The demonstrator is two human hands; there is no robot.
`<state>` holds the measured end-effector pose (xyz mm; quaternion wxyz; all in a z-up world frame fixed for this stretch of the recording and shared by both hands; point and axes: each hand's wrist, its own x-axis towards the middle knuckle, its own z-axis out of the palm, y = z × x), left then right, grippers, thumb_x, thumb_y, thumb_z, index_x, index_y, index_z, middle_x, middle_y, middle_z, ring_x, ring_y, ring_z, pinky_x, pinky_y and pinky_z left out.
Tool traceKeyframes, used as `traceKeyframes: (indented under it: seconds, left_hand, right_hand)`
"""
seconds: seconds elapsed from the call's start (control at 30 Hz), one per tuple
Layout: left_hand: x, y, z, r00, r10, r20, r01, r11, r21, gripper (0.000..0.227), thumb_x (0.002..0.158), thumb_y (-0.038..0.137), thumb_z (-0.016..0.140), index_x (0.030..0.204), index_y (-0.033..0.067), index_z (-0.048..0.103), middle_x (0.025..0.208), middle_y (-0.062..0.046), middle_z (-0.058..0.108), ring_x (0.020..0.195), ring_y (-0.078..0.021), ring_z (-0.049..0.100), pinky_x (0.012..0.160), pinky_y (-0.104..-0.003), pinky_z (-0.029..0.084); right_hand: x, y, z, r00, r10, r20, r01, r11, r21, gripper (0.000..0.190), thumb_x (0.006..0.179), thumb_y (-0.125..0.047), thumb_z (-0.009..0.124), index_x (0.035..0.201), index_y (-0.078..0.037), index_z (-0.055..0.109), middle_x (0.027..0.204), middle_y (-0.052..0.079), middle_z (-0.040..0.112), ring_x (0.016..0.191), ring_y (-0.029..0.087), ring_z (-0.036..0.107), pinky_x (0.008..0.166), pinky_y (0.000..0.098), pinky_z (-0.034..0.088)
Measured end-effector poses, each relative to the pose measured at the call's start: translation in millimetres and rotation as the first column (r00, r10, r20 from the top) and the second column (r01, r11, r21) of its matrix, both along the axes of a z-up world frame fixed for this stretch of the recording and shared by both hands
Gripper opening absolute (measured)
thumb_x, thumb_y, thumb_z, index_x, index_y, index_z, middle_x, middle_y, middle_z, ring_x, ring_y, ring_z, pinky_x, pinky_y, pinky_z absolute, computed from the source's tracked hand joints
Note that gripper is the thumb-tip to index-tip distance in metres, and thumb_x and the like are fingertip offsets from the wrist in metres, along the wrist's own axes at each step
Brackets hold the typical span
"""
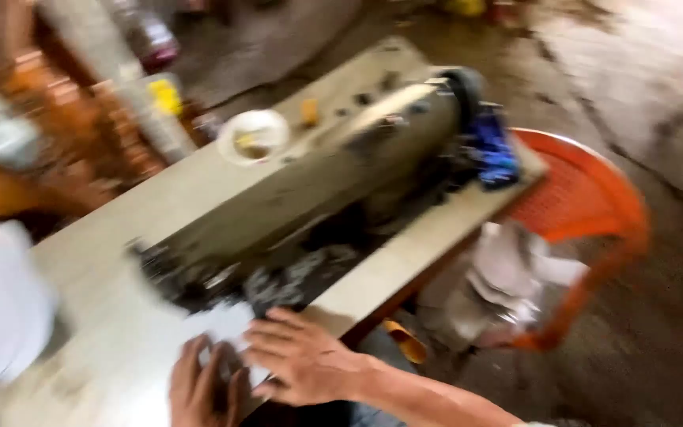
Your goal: The person is using an industrial sewing machine to stitch together layers of shoe insoles.
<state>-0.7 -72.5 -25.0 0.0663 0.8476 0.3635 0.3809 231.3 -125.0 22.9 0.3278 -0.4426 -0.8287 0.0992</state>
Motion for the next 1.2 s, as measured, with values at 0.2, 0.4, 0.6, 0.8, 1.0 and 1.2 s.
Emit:
traceKeyframes:
  seconds: [0.2, 0.4, 0.6, 0.8, 1.0, 1.2]
  left_hand:
    - [-22.0, 57.8, -122.2, 0.999, 0.042, -0.012, -0.039, 0.975, 0.217, 0.057, 0.083, 0.044, 0.059, 0.097, -0.0111, 0.066, 0.104, -0.037, 0.064, 0.084, -0.0505, 0.057, 0.081, -0.062, 0.047]
    - [1.3, 10.8, 10.2, 0.976, 0.043, -0.214, -0.053, 0.998, -0.04, 0.052, 0.089, 0.033, 0.071, 0.129, 0.0006, 0.064, 0.144, -0.025, 0.059, 0.135, -0.0467, 0.055, 0.114, -0.054, 0.043]
    - [7.6, 12.9, 51.7, 0.928, 0.036, -0.371, -0.124, 0.969, -0.216, 0.061, 0.1, 0.039, 0.059, 0.152, 0.0088, 0.048, 0.162, -0.015, 0.043, 0.154, -0.0372, 0.032, 0.126, -0.054, 0.022]
    - [4.3, 26.5, 53.2, 0.915, -0.013, -0.403, -0.088, 0.969, -0.232, 0.061, 0.102, 0.038, 0.051, 0.156, 0.0095, 0.043, 0.164, -0.02, 0.037, 0.157, -0.0359, 0.024, 0.127, -0.054, 0.015]
    - [2.4, 37.7, 34.9, 0.828, 0.089, -0.553, -0.25, 0.942, -0.223, 0.065, 0.099, 0.058, 0.04, 0.152, 0.0224, 0.053, 0.168, -0.007, 0.035, 0.158, -0.0284, 0.023, 0.128, -0.05, 0.01]
    - [4.0, 47.6, 30.6, 0.836, 0.061, -0.545, -0.242, 0.933, -0.267, 0.065, 0.097, 0.055, 0.041, 0.156, 0.0281, 0.046, 0.171, -0.005, 0.027, 0.159, -0.0274, 0.018, 0.127, -0.051, 0.009]
  right_hand:
    - [7.9, -8.8, 4.9, 0.98, -0.075, -0.184, 0.083, 0.996, 0.037, 0.049, 0.111, -0.038, 0.038, 0.127, 0.002, 0.062, 0.141, 0.022, 0.063, 0.14, 0.041, 0.057, 0.131, 0.0561, 0.036]
    - [6.9, 3.6, 9.4, 0.986, -0.164, -0.026, 0.165, 0.953, 0.253, 0.037, 0.107, -0.03, 0.054, 0.119, 0.0, 0.073, 0.124, 0.02, 0.067, 0.121, 0.035, 0.062, 0.114, 0.0556, 0.044]
    - [-3.7, 9.5, 3.1, 0.982, -0.19, 0.018, 0.184, 0.965, 0.188, 0.037, 0.106, -0.031, 0.057, 0.123, -0.002, 0.072, 0.133, 0.019, 0.067, 0.129, 0.035, 0.057, 0.118, 0.0507, 0.035]
    - [-4.2, 6.9, -0.8, 0.981, -0.181, 0.069, 0.171, 0.977, 0.128, 0.045, 0.107, -0.036, 0.054, 0.135, -0.004, 0.065, 0.146, 0.015, 0.06, 0.143, 0.032, 0.048, 0.124, 0.0511, 0.027]
    - [-9.2, 10.0, -10.4, 0.964, -0.249, 0.089, 0.234, 0.96, 0.154, 0.047, 0.102, -0.043, 0.054, 0.133, -0.01, 0.066, 0.141, 0.011, 0.063, 0.142, 0.031, 0.049, 0.123, 0.0528, 0.028]
    - [-12.6, 10.8, -7.3, 0.96, -0.266, 0.085, 0.255, 0.959, 0.122, 0.051, 0.103, -0.045, 0.053, 0.138, -0.008, 0.062, 0.145, 0.012, 0.06, 0.145, 0.032, 0.046, 0.124, 0.0535, 0.024]
